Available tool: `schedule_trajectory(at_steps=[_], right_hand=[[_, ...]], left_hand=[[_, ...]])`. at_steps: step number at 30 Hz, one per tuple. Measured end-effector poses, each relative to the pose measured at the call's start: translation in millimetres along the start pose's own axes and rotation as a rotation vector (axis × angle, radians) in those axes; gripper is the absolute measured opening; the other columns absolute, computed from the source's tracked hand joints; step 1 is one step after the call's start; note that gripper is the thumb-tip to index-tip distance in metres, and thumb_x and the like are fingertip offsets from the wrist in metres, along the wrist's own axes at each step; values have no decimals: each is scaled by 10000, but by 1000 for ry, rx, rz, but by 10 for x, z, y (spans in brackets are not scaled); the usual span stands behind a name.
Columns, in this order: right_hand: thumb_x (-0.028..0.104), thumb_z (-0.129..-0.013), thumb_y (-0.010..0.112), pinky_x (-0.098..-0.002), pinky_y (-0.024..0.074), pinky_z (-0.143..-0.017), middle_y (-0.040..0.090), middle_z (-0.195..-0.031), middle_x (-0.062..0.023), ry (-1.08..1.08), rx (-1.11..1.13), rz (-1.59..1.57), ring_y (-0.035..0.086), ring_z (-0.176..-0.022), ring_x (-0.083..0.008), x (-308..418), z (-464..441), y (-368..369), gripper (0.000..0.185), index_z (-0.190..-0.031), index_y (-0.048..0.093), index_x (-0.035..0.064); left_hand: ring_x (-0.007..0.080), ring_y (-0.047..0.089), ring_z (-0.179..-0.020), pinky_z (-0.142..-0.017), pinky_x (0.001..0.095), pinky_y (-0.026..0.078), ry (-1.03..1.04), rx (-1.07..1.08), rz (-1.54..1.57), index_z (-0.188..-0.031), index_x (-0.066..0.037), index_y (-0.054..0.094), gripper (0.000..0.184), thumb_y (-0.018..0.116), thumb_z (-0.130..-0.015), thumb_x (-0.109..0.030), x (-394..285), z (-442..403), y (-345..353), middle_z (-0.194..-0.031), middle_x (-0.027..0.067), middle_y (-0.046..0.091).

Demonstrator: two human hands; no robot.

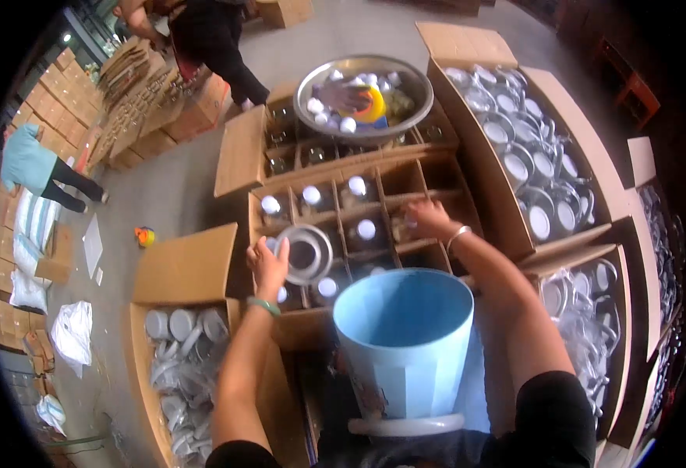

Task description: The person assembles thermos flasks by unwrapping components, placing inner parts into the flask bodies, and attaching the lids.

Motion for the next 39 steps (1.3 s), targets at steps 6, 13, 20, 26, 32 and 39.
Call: schedule_trajectory(at_steps=[6,13,20,26,32,39], right_hand=[[303,-765,771,-537,390,-975,601,-1164,-143,-21,-254,24,559,-1158,-345,92,119,-63,710,-1367,409,196],[309,-699,851,-577,231,-1144,593,-1237,-160,-268,-696,-201,537,-1174,-344,830,1266,-2078,1013,-1524,287,136],[89,-602,809,-531,297,-1134,593,-1268,-96,-824,-491,157,524,-1238,-310,1767,2490,-3337,932,-1459,446,134],[504,-860,678,-527,236,-1165,323,-1560,-181,-357,-636,-788,278,-1459,-334,1031,2230,-3620,874,-1538,286,118],[441,-774,813,-421,390,-1088,448,-1451,-259,-468,-195,-1211,469,-1322,-333,1001,2008,-3339,1089,-1574,159,97],[193,-710,896,-392,434,-1060,576,-1327,-230,-533,382,-1151,550,-1244,-271,1604,2148,-2975,941,-1444,363,-56]], left_hand=[[389,340,-1343,-1102,485,276,285,-160,329,-1339,-38,469,494,624,-941,-286,-866,265,-348,-1410,241,366],[445,564,-1204,-994,550,471,-696,1234,1393,-1529,18,-24,1112,427,-881,-765,-1925,661,-69,-1321,412,475],[238,581,-1191,-1034,440,473,397,1032,1997,-1410,-99,456,733,301,-982,-673,-3210,320,-942,-1312,96,587],[187,561,-1153,-1000,363,480,776,742,1478,-1396,-22,427,537,492,-1017,-397,-3014,421,-1385,-1295,121,556],[198,350,-1394,-1132,368,316,703,855,1272,-1517,-38,308,714,431,-1014,-529,-2557,989,-1450,-1541,118,339],[249,230,-1485,-1186,400,224,211,842,1256,-1576,-86,125,807,324,-1006,-620,-1838,619,-918,-1612,159,214]])
Point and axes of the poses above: each hand's wrist, its own z-axis away from the middle knuckle, its own y-axis out of the palm, x = y × z, the point moved 4 cm from there along -z, towards the middle knuckle
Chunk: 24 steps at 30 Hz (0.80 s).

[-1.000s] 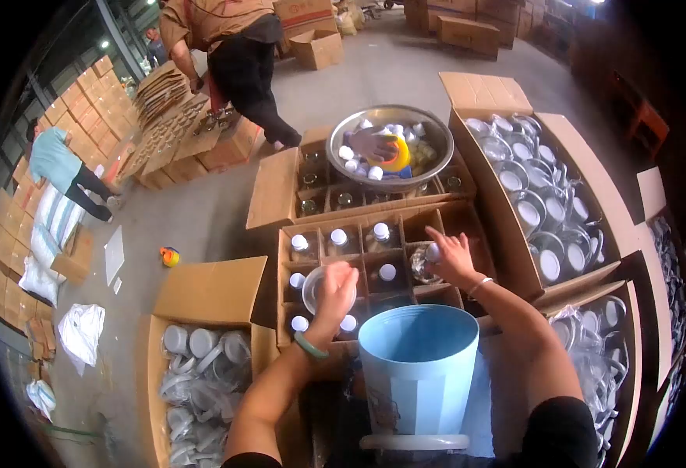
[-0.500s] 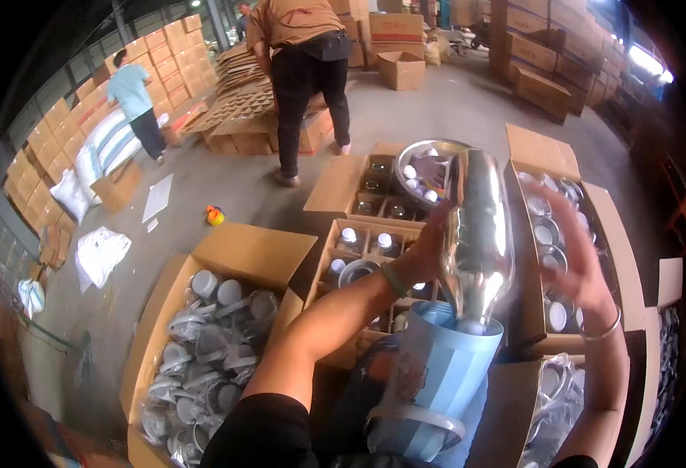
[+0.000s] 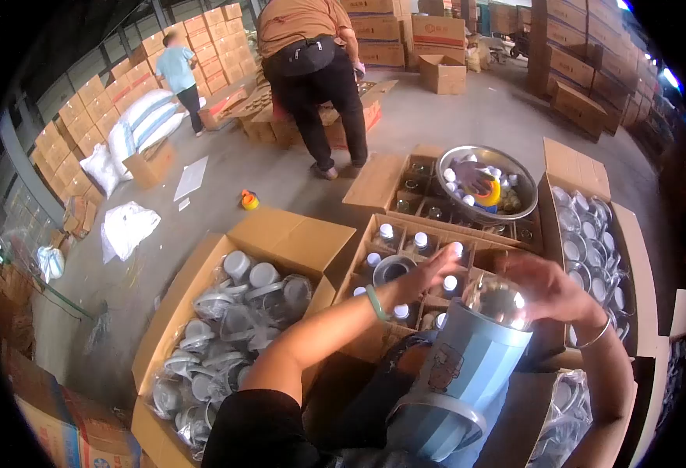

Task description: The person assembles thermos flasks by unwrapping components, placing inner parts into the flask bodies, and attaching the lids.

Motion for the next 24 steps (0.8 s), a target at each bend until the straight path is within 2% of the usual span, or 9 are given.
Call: schedule_trajectory(at_steps=[1,3,5,9,12,15,17,20,24], right_hand=[[188,-716,889,-389,438,-1055,584,-1323,-211,74,63,82,561,-1227,-260,-96,0,17,862,-1404,435,-67],[194,-716,885,-380,441,-1050,591,-1316,-193,79,159,132,567,-1214,-250,-293,-57,18,829,-1381,469,-73],[201,-715,881,-371,444,-1045,599,-1309,-175,84,254,187,573,-1200,-240,-312,-105,33,797,-1359,503,-79],[257,-717,857,-338,455,-1026,598,-1320,-159,71,432,140,578,-1190,-203,-224,-204,27,844,-1414,478,-31],[265,-749,820,-329,492,-981,645,-1242,-153,177,469,410,623,-1101,-201,-229,-299,55,776,-1400,503,-15],[257,-773,780,-309,539,-868,704,-1091,-127,166,479,307,662,-963,-180,-256,-362,160,688,-1364,540,0],[241,-781,739,-311,547,-757,725,-937,-98,76,493,602,671,-817,-167,-198,-388,232,561,-1282,607,26],[198,-784,703,-313,532,-712,719,-876,-103,76,409,695,669,-751,-186,-189,-360,295,454,-1209,656,46],[214,-803,671,-352,536,-723,717,-837,-121,98,377,711,680,-736,-265,-223,-341,345,372,-1148,690,76]], left_hand=[[348,173,-1494,-1211,454,158,50,-120,-357,-1547,-37,217,799,346,-1001,-605,165,-52,-216,-1594,239,207],[371,213,-1482,-1196,455,196,-133,-246,-1101,-1540,-36,247,792,464,-970,-541,763,-92,-841,-1604,257,159],[433,266,-1445,-1188,433,231,-295,-281,-1312,-1484,-6,342,712,478,-965,-474,979,20,-1085,-1579,291,193],[435,383,-1372,-1138,454,327,-288,-139,-1261,-1415,-8,417,660,566,-925,-424,1328,82,-1382,-1498,294,352],[405,590,-1100,-911,491,498,-162,-428,-1237,-1229,-28,526,621,798,-746,-309,1071,154,-1295,-1175,223,608],[397,600,-1108,-886,496,521,-225,-366,-1333,-1158,-52,537,622,830,-687,-334,938,141,-1184,-1223,193,593],[384,603,-1104,-896,486,520,-228,-400,-1344,-1178,-56,546,667,857,-651,-324,1056,73,-1274,-1195,187,599],[383,605,-1091,-902,474,519,-185,-423,-1350,-1153,-56,586,630,861,-637,-290,1106,32,-1327,-1170,192,602],[371,611,-1058,-938,431,503,122,-578,-1118,-1137,-17,631,626,853,-609,-270,619,-12,-1193,-1119,206,621]])
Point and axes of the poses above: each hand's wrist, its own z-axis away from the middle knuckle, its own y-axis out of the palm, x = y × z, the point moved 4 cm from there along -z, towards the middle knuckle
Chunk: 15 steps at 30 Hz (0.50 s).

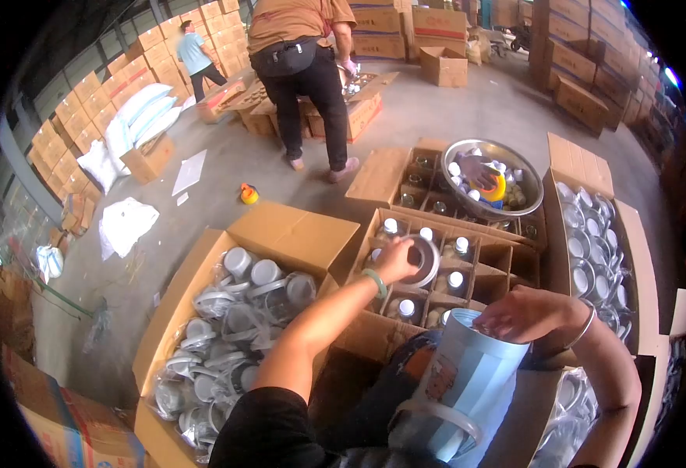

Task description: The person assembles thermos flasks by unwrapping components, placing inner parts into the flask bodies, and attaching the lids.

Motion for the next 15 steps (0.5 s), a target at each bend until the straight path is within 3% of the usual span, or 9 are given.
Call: schedule_trajectory(at_steps=[4,7,8,10,12,13,14,15], right_hand=[[276,-818,658,-413,535,-762,717,-870,-154,113,71,223,689,-819,-347,124,-87,8,318,-1088,707,116],[298,-824,670,-419,535,-791,719,-889,-171,133,62,271,687,-869,-367,111,-99,56,276,-1027,728,120],[323,-845,666,-417,536,-792,718,-879,-177,78,33,248,695,-867,-346,109,-85,47,280,-1007,730,103],[348,-866,662,-415,537,-794,717,-869,-183,28,2,223,703,-865,-324,176,-16,15,296,-987,732,87],[325,-918,678,-358,551,-776,737,-985,-158,236,-146,3,708,-852,-231,248,179,-115,407,-1189,677,22],[332,-926,681,-340,544,-745,736,-934,-142,199,-390,26,693,-832,-193,353,259,-196,413,-1170,677,-2],[307,-918,699,-333,542,-732,727,-907,-132,81,-660,48,681,-832,-176,320,290,-285,459,-1223,634,-30],[337,-866,748,-362,544,-818,716,-934,-206,252,-821,6,705,-866,-236,514,381,-371,498,-1205,634,-10]], left_hand=[[334,612,-1115,-973,398,488,-11,-87,351,-1228,-12,623,734,864,-605,-317,-259,-291,-267,-1176,214,634],[262,626,-1119,-953,362,504,-44,-77,674,-1263,42,582,655,836,-712,-206,-612,-331,-521,-1192,173,656],[203,629,-1105,-928,341,518,-134,53,934,-1272,45,570,567,790,-780,-130,-950,-271,-750,-1168,129,668],[180,637,-1083,-891,339,538,-223,217,1325,-1300,-20,560,476,713,-870,-154,-1156,-224,-905,-1179,89,664],[188,640,-1069,-877,346,550,-187,312,1560,-1320,-66,547,416,637,-945,-221,-1325,-190,-970,-1196,70,657],[188,640,-1069,-877,346,550,-185,321,1563,-1320,-66,547,416,637,-945,-221,-1408,-182,-982,-1196,70,657],[184,636,-1075,-880,348,551,-183,368,1627,-1323,-68,546,414,632,-949,-222,-1564,-146,-1019,-1194,69,657],[180,633,-1082,-884,351,551,-190,419,1691,-1326,-69,545,412,628,-952,-223,-1738,-81,-1061,-1192,68,657]])
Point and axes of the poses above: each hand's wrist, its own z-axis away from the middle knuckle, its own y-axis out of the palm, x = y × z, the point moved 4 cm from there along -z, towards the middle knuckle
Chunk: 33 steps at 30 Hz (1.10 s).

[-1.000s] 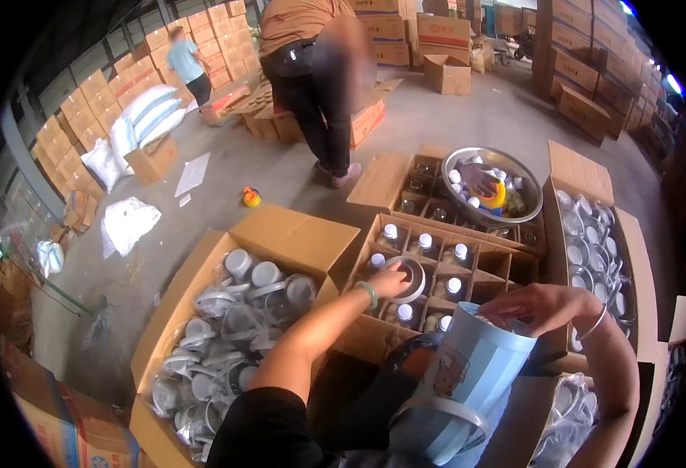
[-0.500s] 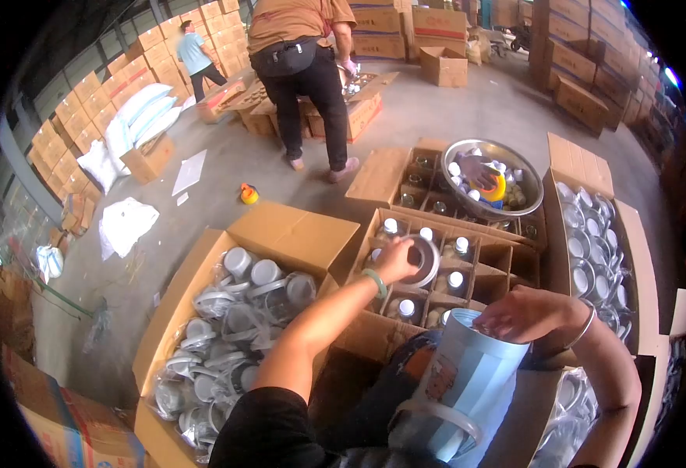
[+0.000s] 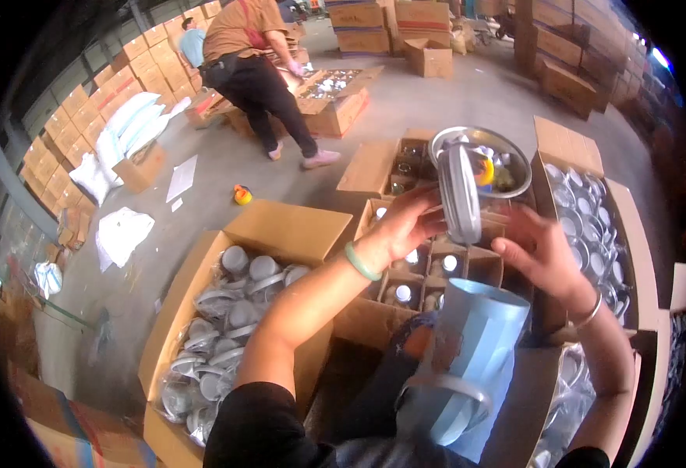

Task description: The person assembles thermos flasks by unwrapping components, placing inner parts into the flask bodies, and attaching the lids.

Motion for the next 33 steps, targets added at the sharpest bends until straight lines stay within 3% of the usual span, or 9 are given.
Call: schedule_trajectory(at_steps=[2,3,6,11,14,18,23,26,33], right_hand=[[415,-798,785,-404,499,-955,642,-1177,-280,-526,-200,189,640,-1128,-367,-54,-73,51,754,-1344,518,-30],[460,-777,791,-414,521,-905,652,-1141,-281,-588,-274,332,666,-1050,-382,-34,-65,83,797,-1331,521,-45],[482,-804,777,-352,490,-574,631,-671,-138,-383,-400,-27,589,-565,-208,28,-95,-65,530,-983,703,-12],[460,-874,726,-320,479,-563,664,-675,-106,-120,-392,-196,570,-612,-113,-29,-172,-355,509,-952,720,-43],[376,-933,684,-250,497,-638,666,-826,-55,-115,-321,-317,602,-742,-108,-178,-85,-355,431,-1063,709,-34],[308,-930,696,-252,544,-697,724,-918,-89,-317,-368,-433,649,-780,-107,-335,153,-332,394,-1137,699,-27],[127,-853,754,-281,583,-832,732,-1047,-95,-276,-145,-650,693,-940,-149,-785,321,-75,337,-1165,694,16],[114,-843,763,-299,562,-859,730,-1080,-112,-309,-70,-650,694,-974,-171,-950,374,119,311,-1136,713,21],[125,-782,797,-402,530,-963,728,-1067,-159,-410,46,-695,688,-1060,-273,-1116,360,209,311,-1067,738,17]], left_hand=[[187,624,-1095,-902,339,535,16,-10,-12,-1282,-68,587,358,615,-953,-205,54,31,300,-1212,68,643],[186,630,-1079,-906,347,545,27,-22,-97,-1256,-63,606,338,618,-946,-197,51,17,432,-1201,71,647],[198,652,-1057,-883,354,586,419,85,-428,-1326,-23,520,511,724,-862,-84,-148,9,727,-1224,119,622],[331,502,-1270,-1074,435,446,1365,121,-1845,-1208,-92,680,476,727,-746,14,-82,242,1089,-1299,84,569],[327,373,-1403,-1135,443,371,1238,409,-1897,-1192,-166,698,371,658,-842,-50,53,341,1048,-1417,44,530],[285,431,-1339,-1135,409,326,1114,-112,-1188,-1289,-88,568,394,563,-903,-8,-58,369,655,-1441,125,471],[243,477,-1264,-1093,416,351,-133,-236,-444,-1548,-120,247,851,341,-952,-719,485,237,163,-1513,116,382],[314,381,-1400,-1162,431,284,-186,30,-329,-1572,-72,119,1028,303,-883,-812,718,248,295,-1505,252,376],[306,397,-1385,-1146,409,309,-101,116,-460,-1513,6,231,1008,339,-896,-785,822,296,280,-1496,235,380]])
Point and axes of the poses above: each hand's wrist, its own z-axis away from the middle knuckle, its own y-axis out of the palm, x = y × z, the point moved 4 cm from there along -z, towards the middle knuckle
